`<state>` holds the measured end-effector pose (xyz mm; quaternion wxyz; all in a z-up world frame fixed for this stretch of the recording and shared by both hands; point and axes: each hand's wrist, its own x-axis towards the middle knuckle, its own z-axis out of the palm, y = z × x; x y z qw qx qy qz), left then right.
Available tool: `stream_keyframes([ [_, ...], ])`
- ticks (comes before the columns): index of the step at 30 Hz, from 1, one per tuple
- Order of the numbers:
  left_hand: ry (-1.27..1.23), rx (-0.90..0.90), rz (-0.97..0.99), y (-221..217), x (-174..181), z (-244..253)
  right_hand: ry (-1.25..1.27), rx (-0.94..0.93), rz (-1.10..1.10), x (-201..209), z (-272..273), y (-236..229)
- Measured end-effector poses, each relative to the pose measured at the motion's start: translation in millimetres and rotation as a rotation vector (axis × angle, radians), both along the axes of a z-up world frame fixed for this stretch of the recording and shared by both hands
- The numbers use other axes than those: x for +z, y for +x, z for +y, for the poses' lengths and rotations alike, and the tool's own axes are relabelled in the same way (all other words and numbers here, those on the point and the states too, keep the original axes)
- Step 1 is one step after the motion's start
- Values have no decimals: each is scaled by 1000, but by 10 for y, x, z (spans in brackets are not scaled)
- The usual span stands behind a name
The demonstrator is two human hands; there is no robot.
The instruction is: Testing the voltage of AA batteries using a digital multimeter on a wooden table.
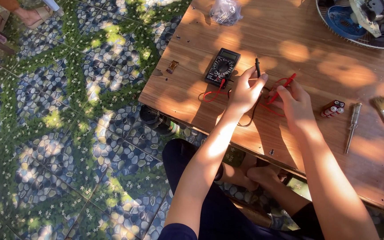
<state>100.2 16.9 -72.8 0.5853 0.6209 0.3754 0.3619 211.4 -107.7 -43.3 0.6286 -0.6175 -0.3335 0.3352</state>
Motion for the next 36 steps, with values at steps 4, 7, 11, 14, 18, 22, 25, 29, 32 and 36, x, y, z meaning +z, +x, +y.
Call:
stream_keyframes([
  [4,-11,-31,102,-182,198,158,-164,115,-95,247,11,27],
  [7,-59,-64,-145,-342,464,-7,-72,181,-39,503,-84,-118],
  [11,-45,-57,-224,-239,308,-107,-13,160,-125,58,50,-113],
  [14,-67,-31,-357,-211,202,-199,170,92,-124,52,75,-187],
  [18,-160,-30,-668,-328,474,-385,458,-72,-109,265,-52,-245],
  [22,-165,-48,-811,-377,814,-540,573,-169,-7,430,-101,-305],
  [25,-130,-84,-895,-380,1007,-583,609,-229,69,765,-165,-495],
  [29,-113,-100,-918,-374,1068,-628,623,-228,122,751,-130,-496],
  [32,-124,-124,-930,-394,1082,-637,584,-218,222,793,-159,-541],
  [36,-67,-68,-886,-446,1085,-647,601,-217,180,785,-192,-547],
])
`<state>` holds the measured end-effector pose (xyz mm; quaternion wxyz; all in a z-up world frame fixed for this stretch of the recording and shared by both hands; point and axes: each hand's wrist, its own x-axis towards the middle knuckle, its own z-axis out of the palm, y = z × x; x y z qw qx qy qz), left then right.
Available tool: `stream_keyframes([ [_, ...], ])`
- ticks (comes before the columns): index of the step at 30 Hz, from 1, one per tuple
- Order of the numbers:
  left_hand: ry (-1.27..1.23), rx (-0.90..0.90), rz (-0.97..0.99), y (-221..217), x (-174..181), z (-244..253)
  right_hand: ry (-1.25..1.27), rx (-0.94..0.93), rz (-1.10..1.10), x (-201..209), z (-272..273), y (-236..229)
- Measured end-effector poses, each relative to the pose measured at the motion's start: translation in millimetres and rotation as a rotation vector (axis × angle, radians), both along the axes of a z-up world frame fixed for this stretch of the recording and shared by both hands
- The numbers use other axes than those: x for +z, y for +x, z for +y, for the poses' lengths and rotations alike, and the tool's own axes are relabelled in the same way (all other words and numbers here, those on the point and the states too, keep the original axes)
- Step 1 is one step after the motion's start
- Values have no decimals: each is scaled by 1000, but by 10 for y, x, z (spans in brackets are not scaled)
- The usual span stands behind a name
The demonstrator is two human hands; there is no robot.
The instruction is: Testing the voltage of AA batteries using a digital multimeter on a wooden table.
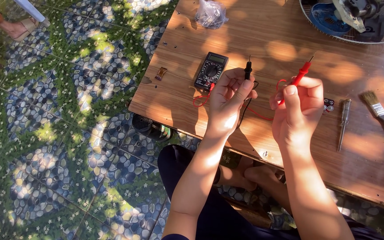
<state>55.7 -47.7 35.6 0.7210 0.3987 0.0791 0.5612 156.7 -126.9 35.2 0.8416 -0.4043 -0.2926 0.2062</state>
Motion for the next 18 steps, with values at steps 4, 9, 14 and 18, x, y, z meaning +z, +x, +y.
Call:
stream_keyframes([
  [4,2,3,39,11,-72,17,-36,2,-30,6,-28,-13],
  [9,44,97,269,166,-340,-91,-162,-84,-197,-303,40,-126],
  [14,322,290,768,161,-489,28,-271,-144,-339,-795,53,-76],
  [18,658,810,886,-120,-325,627,-247,-185,-340,-1179,155,178],
])
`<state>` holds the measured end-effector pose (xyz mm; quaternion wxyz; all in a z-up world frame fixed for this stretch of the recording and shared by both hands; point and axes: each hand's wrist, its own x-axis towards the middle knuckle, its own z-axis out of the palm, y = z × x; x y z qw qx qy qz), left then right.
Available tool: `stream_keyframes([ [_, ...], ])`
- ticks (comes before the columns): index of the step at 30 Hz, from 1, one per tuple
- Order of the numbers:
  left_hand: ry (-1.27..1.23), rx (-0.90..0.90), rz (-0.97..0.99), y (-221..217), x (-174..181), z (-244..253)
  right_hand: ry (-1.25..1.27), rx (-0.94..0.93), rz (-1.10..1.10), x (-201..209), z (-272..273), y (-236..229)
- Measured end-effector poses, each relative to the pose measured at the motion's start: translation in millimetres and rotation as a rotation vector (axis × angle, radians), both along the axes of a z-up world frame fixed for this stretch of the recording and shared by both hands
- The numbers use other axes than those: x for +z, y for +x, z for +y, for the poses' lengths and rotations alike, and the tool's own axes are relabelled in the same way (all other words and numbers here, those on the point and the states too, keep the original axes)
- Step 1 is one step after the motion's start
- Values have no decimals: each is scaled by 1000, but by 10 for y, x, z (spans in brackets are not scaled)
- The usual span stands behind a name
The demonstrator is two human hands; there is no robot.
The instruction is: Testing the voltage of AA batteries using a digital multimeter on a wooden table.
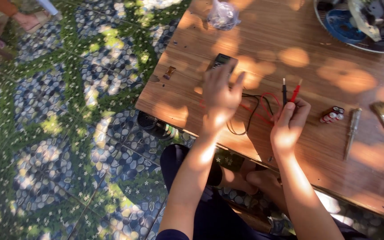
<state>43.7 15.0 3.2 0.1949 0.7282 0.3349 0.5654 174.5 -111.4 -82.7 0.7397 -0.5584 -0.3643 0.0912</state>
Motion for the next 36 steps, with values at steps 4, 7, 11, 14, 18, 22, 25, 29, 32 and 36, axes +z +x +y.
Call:
stream_keyframes([
  [4,-328,146,587,-203,90,242,-7,45,14,17,-95,-7],
  [7,-441,136,760,-64,-60,451,4,14,-33,-42,-67,7],
  [11,-459,88,741,47,-232,608,31,-12,-50,-26,-119,16],
  [14,-150,166,395,95,-161,529,57,-144,54,91,-95,-17],
  [18,325,301,5,118,-136,400,93,-82,-101,-14,-143,44],
  [22,317,308,-75,147,-27,346,108,-71,-111,0,-139,62],
  [25,298,299,-83,119,16,316,100,-80,-121,26,-144,39],
  [29,289,304,-82,58,48,303,111,-79,-105,-29,-138,56],
  [32,127,287,24,-60,156,286,107,-76,-109,-10,-150,42],
  [36,-243,184,364,-260,299,330,84,-81,-114,-50,-132,67],
])
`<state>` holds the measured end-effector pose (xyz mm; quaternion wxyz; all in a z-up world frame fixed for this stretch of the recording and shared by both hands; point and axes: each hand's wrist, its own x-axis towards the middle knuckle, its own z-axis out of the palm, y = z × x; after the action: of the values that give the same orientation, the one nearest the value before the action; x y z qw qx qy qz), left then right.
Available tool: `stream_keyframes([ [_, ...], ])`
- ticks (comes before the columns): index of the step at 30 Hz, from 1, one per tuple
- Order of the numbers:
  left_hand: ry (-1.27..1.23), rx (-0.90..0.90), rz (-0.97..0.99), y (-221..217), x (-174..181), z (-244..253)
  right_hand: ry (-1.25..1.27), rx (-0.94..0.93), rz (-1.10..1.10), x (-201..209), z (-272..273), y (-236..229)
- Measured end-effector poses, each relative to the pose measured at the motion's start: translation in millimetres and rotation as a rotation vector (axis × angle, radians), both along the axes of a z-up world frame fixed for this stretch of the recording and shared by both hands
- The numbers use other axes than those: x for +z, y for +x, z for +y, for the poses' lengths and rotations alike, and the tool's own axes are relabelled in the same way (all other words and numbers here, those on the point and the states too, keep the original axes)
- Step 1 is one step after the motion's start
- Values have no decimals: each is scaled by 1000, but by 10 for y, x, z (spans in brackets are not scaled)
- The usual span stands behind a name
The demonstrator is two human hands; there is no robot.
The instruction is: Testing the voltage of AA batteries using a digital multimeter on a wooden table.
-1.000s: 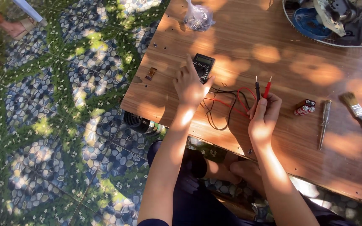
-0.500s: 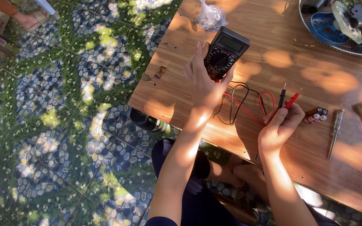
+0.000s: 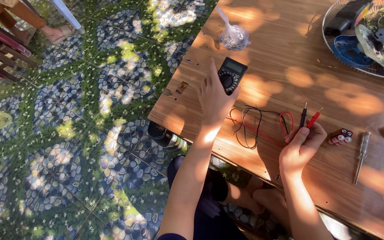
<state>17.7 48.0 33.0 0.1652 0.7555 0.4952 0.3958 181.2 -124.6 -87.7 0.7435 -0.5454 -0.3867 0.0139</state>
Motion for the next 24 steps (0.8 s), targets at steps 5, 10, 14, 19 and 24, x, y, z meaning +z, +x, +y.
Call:
stream_keyframes([
  [5,-257,-16,181,-67,-114,73,-3,-2,12,19,-12,-35],
  [10,-331,2,294,-9,-436,186,-14,-9,5,49,-12,-50],
  [14,-346,5,311,-12,-425,169,-17,-22,0,49,-11,-62],
  [19,-299,-40,130,-143,-362,110,-49,-22,7,47,-7,-60],
  [24,-346,-159,41,-452,-159,-197,-42,-10,25,25,-4,-48],
])
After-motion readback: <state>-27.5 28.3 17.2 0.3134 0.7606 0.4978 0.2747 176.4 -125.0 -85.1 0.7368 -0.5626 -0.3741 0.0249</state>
